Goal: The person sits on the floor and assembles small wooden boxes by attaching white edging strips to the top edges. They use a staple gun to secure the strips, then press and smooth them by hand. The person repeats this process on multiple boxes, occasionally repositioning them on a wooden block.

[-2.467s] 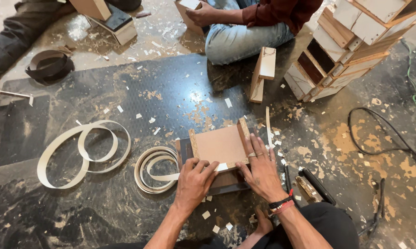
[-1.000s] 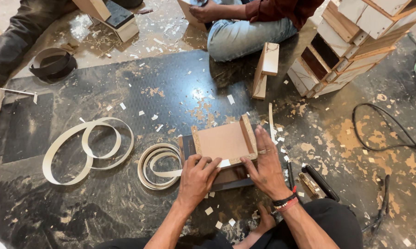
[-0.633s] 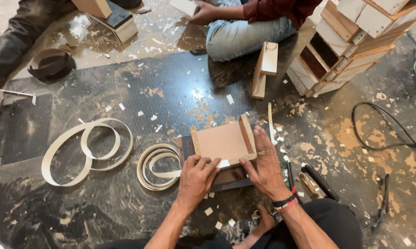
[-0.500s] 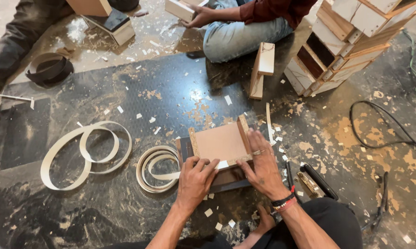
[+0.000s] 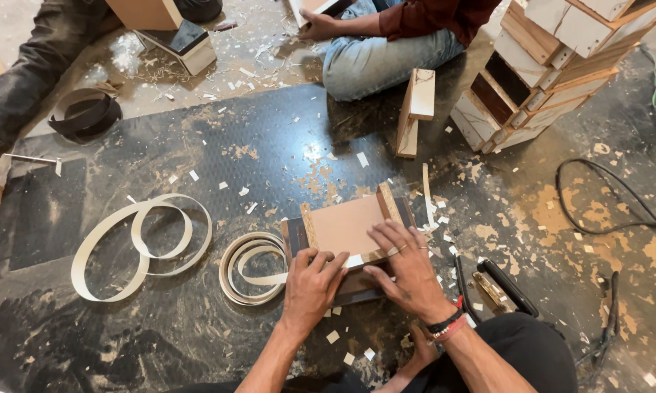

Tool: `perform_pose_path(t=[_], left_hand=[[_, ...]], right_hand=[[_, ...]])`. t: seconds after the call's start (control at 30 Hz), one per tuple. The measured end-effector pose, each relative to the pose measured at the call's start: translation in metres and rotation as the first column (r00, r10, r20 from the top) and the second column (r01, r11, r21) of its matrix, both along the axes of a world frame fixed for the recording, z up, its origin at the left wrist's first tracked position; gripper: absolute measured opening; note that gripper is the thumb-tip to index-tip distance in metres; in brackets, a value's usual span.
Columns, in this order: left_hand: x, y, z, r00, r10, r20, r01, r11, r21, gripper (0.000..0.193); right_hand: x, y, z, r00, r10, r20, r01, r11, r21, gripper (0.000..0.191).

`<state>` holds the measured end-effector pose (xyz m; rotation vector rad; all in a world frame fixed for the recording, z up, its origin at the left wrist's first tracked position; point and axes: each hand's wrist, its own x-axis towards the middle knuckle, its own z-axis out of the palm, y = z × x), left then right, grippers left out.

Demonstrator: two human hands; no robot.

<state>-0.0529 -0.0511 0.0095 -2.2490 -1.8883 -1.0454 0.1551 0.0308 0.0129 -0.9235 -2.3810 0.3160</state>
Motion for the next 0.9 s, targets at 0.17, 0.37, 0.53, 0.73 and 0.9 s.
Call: perform_pose_path(t=[0.17,0.37,0.53,0.73,0.9], left_hand=[[0.000,0.000,-0.003,1.000,-0.002,-0.004,0.002,1.000,0.001,0.031],[-0.001,0.001,-0.003,1.000,0.001,0.001,-0.001,1.000,-0.027,0.030],[-0.002,0.001,-0.003,1.000,0.005,-0.004,-0.005,1.000,0.000,0.031],[0.000,-0.001,0.001,1.000,0.005,-0.002,-0.005,1.000,-0.004,0.030],[0.000,-0.001,0.001,1.000,0.004,-0.003,-0.004,1.000,-0.002,0.029]], right_hand=[[-0.003,-0.002,-0.004,0.999,0.007,0.043,-0.005,0.999,-0.043,0.069],[0.005,-0.001,-0.001,0.818,-0.013,-0.576,-0.171,0.949,-0.264,0.069],[0.009,-0.002,0.001,0.916,-0.130,-0.380,0.065,0.982,-0.179,0.007],[0.002,-0.001,0.005,0.955,-0.089,-0.284,0.032,0.979,-0.200,0.010],[-0.001,-0.001,0.012,0.959,-0.107,-0.263,0.040,0.968,-0.248,0.011]])
